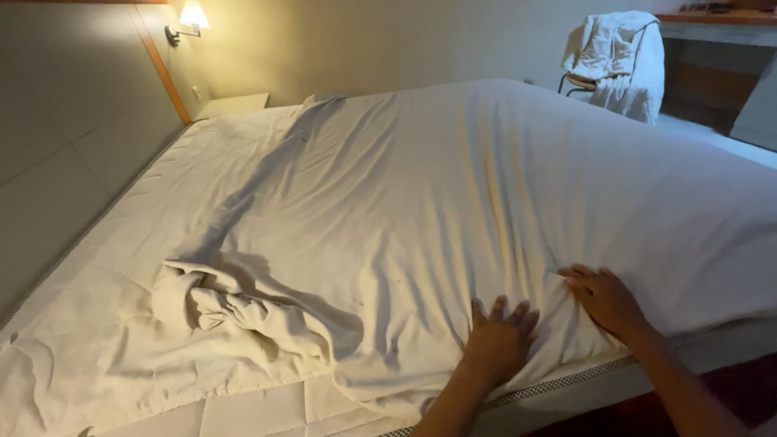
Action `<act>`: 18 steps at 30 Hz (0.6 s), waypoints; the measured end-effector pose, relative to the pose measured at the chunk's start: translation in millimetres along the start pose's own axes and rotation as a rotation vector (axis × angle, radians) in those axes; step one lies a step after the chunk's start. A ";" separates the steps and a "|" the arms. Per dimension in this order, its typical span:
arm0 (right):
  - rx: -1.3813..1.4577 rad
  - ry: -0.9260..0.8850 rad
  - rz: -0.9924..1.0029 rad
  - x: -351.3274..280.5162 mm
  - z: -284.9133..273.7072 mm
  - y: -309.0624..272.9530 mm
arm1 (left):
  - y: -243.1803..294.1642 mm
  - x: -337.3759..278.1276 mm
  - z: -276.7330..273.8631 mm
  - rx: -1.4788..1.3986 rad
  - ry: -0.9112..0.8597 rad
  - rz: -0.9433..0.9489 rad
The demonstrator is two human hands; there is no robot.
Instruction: The person smooths and adjusts a white fitted sheet on a mattress, pulling the fabric taut and tucking the edges under the mattress corners. The person works methodically along the sides and corners to reduce wrinkles and secure the sheet.
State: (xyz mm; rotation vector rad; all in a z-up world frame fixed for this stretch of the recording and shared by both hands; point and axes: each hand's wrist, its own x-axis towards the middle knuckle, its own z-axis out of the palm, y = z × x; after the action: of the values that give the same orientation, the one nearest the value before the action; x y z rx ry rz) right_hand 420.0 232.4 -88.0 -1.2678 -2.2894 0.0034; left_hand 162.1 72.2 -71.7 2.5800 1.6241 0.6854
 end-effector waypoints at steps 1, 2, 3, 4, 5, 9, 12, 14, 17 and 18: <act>-0.002 0.001 -0.001 2.4 -8.3 -12.2 | -3.8 -0.8 -5.4 0.000 0.002 0.000; 0.045 -0.048 0.109 5.0 -16.6 -24.0 | -7.6 -1.1 -10.7 -0.079 0.017 -0.006; 0.095 -0.093 0.221 8.1 -24.2 -36.8 | -12.5 -1.4 -17.2 -0.154 0.030 -0.009; 0.096 -0.089 0.222 15.3 -25.2 -48.6 | -20.7 1.6 -29.0 -0.151 0.031 -0.006; 0.192 -0.122 0.340 19.3 -23.1 -61.0 | -28.9 1.4 -38.8 -0.106 0.018 -0.040; 0.065 0.022 0.120 53.3 19.9 -92.0 | -86.2 -12.7 -65.5 0.056 0.015 -0.167; 0.054 -0.058 -0.022 81.0 58.2 -119.2 | -138.8 -35.3 -83.5 0.147 -0.060 -0.350; 0.060 0.003 -0.121 100.6 80.3 -140.1 | -174.4 -49.2 -87.4 0.221 -0.076 -0.403; 0.040 0.000 -0.168 113.7 89.9 -180.3 | -208.9 -80.2 -87.1 0.263 -0.003 -0.497; 0.013 -0.055 -0.117 118.7 88.2 -194.2 | -218.6 -88.9 -87.1 0.239 0.092 -0.532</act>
State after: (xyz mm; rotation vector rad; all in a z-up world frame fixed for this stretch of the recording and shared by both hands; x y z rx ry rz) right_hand 177.1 238.4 -65.0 -1.1384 -2.4035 0.0118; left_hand -89.4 77.4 -77.3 2.0991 2.4102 0.5995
